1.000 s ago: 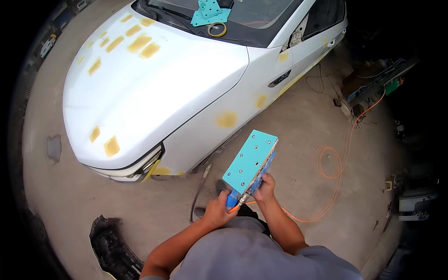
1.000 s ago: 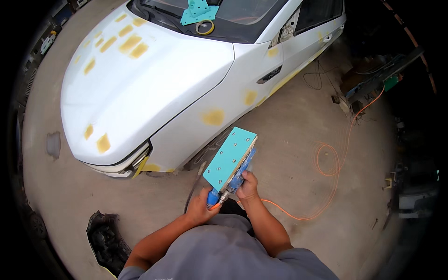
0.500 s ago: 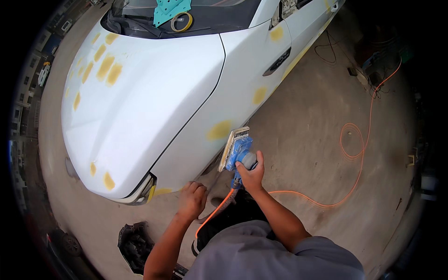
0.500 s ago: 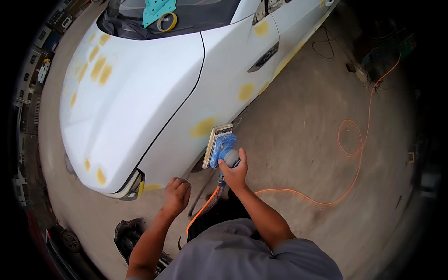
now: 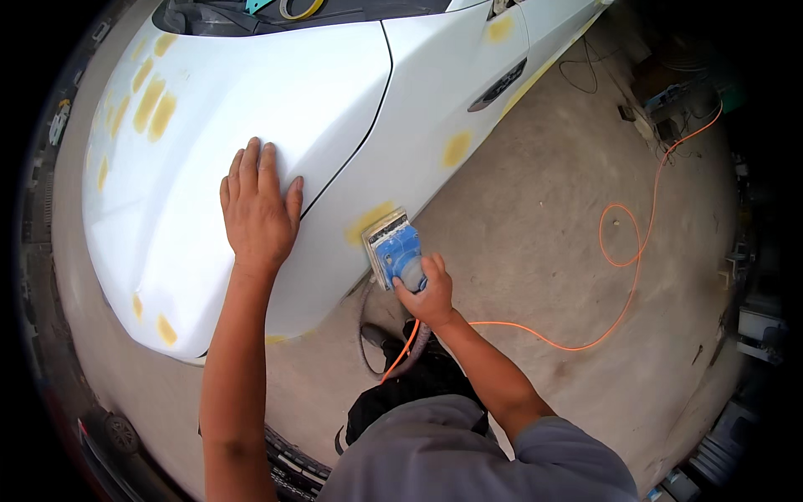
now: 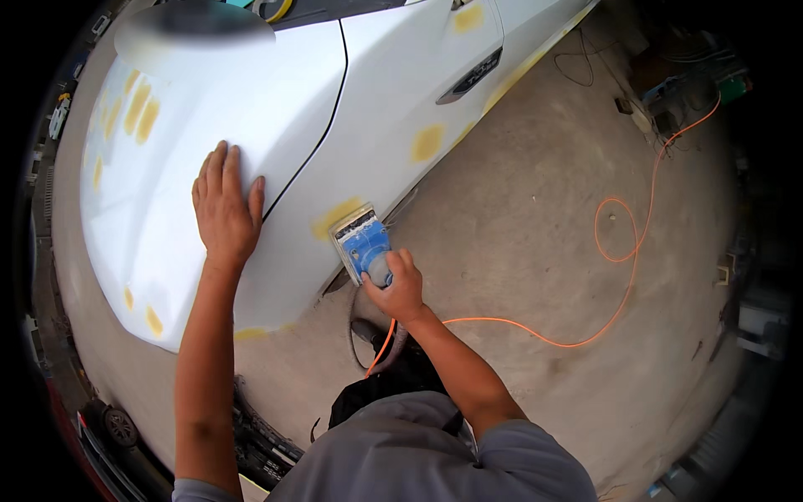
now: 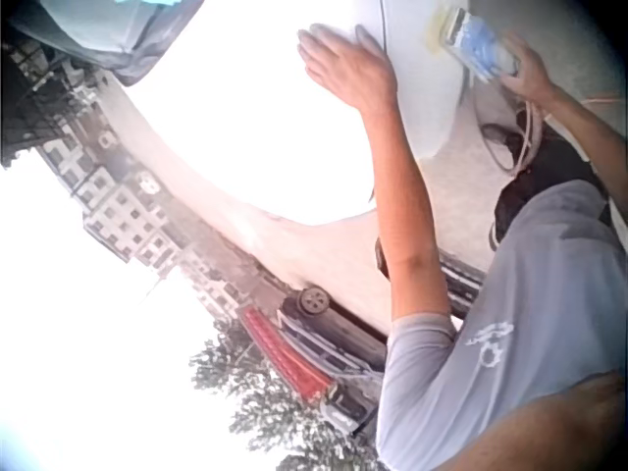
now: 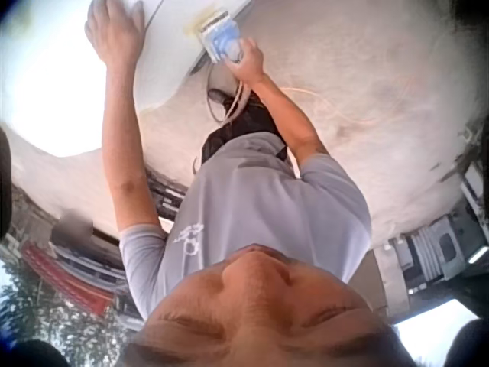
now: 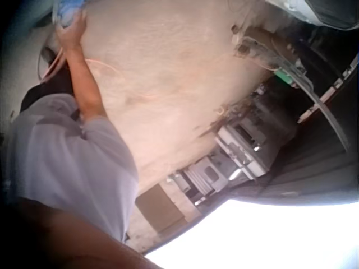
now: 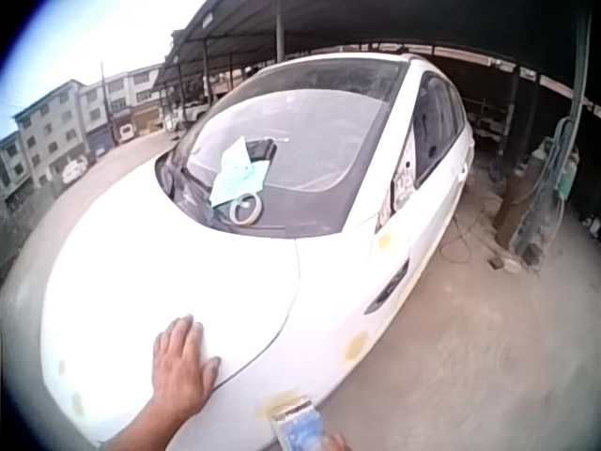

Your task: The person uses a handheld electric sander to smooth the surface of a white car's front fender and hood. The person moves the sander across multiple areas, including near the wheel arch and along the body lines, while occasionally touching the surface with the other hand.

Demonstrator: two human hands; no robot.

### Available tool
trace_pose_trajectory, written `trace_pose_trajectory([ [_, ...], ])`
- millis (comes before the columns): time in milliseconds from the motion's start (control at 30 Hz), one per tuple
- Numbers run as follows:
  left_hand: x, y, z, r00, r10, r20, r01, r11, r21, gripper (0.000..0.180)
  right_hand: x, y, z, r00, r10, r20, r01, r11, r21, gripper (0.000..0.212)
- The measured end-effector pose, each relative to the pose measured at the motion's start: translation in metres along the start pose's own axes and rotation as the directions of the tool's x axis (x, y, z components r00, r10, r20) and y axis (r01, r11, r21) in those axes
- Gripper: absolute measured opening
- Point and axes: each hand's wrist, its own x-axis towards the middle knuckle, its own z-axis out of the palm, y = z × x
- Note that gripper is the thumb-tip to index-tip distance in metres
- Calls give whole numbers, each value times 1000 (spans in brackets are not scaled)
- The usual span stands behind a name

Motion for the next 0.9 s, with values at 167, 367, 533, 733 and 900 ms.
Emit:
trace_pose_trajectory([
  [167, -2, 1, 5, 1000, -12, 24, 10, 998, 56, 58, -2, 6, 11, 998, -17, 61, 22, 997, -79, 54],
  [367, -4, 6, -6, 999, -4, 32, 2, 997, 71, 59, 17, -23, -4, 999, 40, 23, -38, 997, -61, 54],
  [533, -2, 7, 5, 998, -16, 55, 11, 996, 84, 57, 0, -2, -3, 989, 37, 146, -26, 997, -76, 57],
  [733, 2, 5, 0, 1000, 15, 25, -17, 996, 90, 58, 21, -23, -4, 991, 78, 112, -71, 995, -66, 52],
  [900, 21, -17, -9, 994, 39, 101, -24, 988, -150, 50, 1, -5, -1, 992, 24, 124, -14, 996, -83, 61],
])
